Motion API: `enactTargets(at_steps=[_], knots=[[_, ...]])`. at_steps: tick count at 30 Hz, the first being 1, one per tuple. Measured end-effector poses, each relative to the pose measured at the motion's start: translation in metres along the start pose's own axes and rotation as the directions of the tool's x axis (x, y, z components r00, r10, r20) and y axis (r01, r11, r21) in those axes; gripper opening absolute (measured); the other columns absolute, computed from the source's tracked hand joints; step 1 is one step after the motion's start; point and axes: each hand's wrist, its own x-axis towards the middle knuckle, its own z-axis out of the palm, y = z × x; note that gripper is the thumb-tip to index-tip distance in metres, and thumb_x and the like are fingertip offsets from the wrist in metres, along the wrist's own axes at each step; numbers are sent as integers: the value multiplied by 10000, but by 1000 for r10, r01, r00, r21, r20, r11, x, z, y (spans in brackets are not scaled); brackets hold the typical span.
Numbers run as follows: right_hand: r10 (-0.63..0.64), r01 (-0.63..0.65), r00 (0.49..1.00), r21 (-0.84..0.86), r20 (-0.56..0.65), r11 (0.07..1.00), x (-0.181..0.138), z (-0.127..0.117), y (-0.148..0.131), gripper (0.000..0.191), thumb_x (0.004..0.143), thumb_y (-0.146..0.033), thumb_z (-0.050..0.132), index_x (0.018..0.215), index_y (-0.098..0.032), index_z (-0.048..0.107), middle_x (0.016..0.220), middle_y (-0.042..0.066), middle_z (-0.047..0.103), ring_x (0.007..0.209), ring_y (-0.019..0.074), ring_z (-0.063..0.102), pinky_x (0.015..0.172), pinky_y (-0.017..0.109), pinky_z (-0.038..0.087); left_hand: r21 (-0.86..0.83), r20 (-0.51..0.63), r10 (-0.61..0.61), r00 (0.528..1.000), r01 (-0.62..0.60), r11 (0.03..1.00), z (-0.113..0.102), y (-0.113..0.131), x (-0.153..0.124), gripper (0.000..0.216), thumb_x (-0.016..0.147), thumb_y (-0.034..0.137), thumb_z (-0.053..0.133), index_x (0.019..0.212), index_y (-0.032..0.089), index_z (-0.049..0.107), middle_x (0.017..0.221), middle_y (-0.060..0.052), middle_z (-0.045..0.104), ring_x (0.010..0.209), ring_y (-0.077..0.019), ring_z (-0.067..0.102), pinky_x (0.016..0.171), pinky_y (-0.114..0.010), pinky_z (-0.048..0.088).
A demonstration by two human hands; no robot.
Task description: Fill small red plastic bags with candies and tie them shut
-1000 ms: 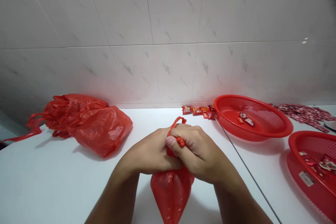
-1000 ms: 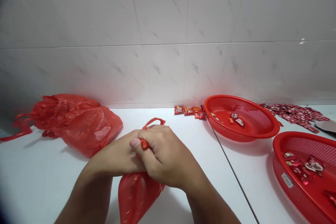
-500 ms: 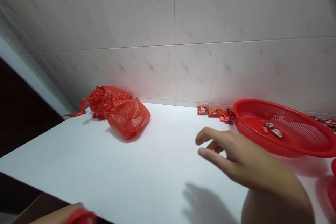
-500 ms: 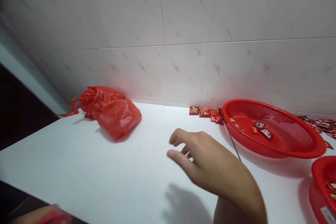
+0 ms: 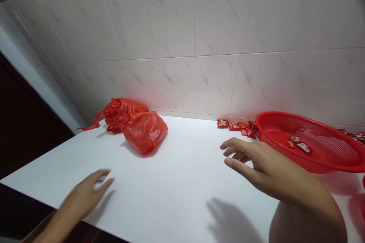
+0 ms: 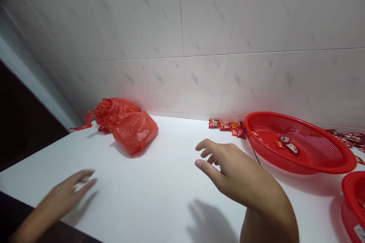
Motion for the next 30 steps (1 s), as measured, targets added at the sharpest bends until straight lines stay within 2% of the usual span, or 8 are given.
enactTargets(at_steps=[4, 8, 11, 15, 19, 22, 26, 30], knots=[[-16, 15, 1000, 25, 16, 1000, -8, 1, -10, 315, 1026, -500, 580, 1253, -309, 686, 1116, 63, 786, 955, 249, 765, 732, 342, 580, 100, -233, 65, 970, -43, 994, 57, 67, 57, 881, 855, 653, 614, 1574, 200, 381, 1655, -173, 407, 1587, -448, 246, 1277, -579, 262], [27, -42, 989, 99, 143, 994, -5, 10, -1, 286, 1032, -476, 563, 1224, -310, 694, 1038, 46, 782, 912, 230, 752, 728, 328, 555, 101, -107, -25, 994, 36, 994, 115, 125, 82, 865, 962, 503, 561, 1667, 126, 233, 1722, -289, 219, 1604, -472, 191, 1256, -622, 250], [92, -134, 975, 204, 204, 970, 12, 52, 33, 281, 1007, -430, 567, 1208, -274, 687, 980, 41, 772, 836, 220, 740, 721, 334, 539, 110, 35, 111, 993, -114, 987, 152, 154, 58, 773, 961, 530, 566, 1647, 230, 374, 1758, -209, 211, 1630, -411, 175, 1293, -605, 160], [279, -210, 953, 413, -114, 886, 42, 138, 96, 445, 973, -450, 546, 1358, -229, 581, 1272, 110, 708, 755, 194, 700, 799, 390, 558, 119, 341, 262, 903, -318, 941, 178, 191, -2, 829, 954, 717, 453, 1657, 282, 388, 1779, -154, 138, 1644, -430, 26, 1276, -690, -28], [338, -214, 915, 446, -220, 869, 54, 184, 133, 517, 922, -467, 592, 1380, -228, 589, 1255, 108, 696, 718, 186, 649, 824, 405, 552, -112, 407, 496, 767, -498, 860, 164, 217, -28, 707, 888, 697, 584, 1474, 305, 643, 1665, -118, 461, 1579, -411, 333, 1284, -599, 256], [346, -213, 921, 510, -181, 833, 49, 183, 143, 483, 930, -489, 585, 1349, -249, 602, 1208, 78, 692, 675, 163, 617, 757, 376, 546, -143, 143, 456, 878, -437, 888, 132, 218, 8, 409, 986, 481, 485, 1173, 255, 770, 1334, -85, 740, 1272, -274, 669, 1109, -390, 521], [380, -226, 916, 614, -131, 756, 45, 175, 149, 455, 942, -493, 575, 1325, -247, 593, 1137, 58, 677, 667, 158, 623, 712, 351, 536, -10, -126, 245, 961, -248, 969, 84, 201, 97, 534, 1041, 282, 308, 1521, 106, 461, 1595, -210, 484, 1525, -343, 402, 1254, -513, 333], [361, -231, 925, 579, -119, 782, 49, 177, 152, 442, 926, -468, 588, 1315, -258, 600, 1096, 33, 688, 657, 155, 623, 727, 352, 527, 116, -6, 96, 995, -95, 989, 63, 179, 151, 495, 933, 332, 683, 1377, 132, 595, 1357, -211, 657, 1300, -405, 605, 1092, -570, 485]])
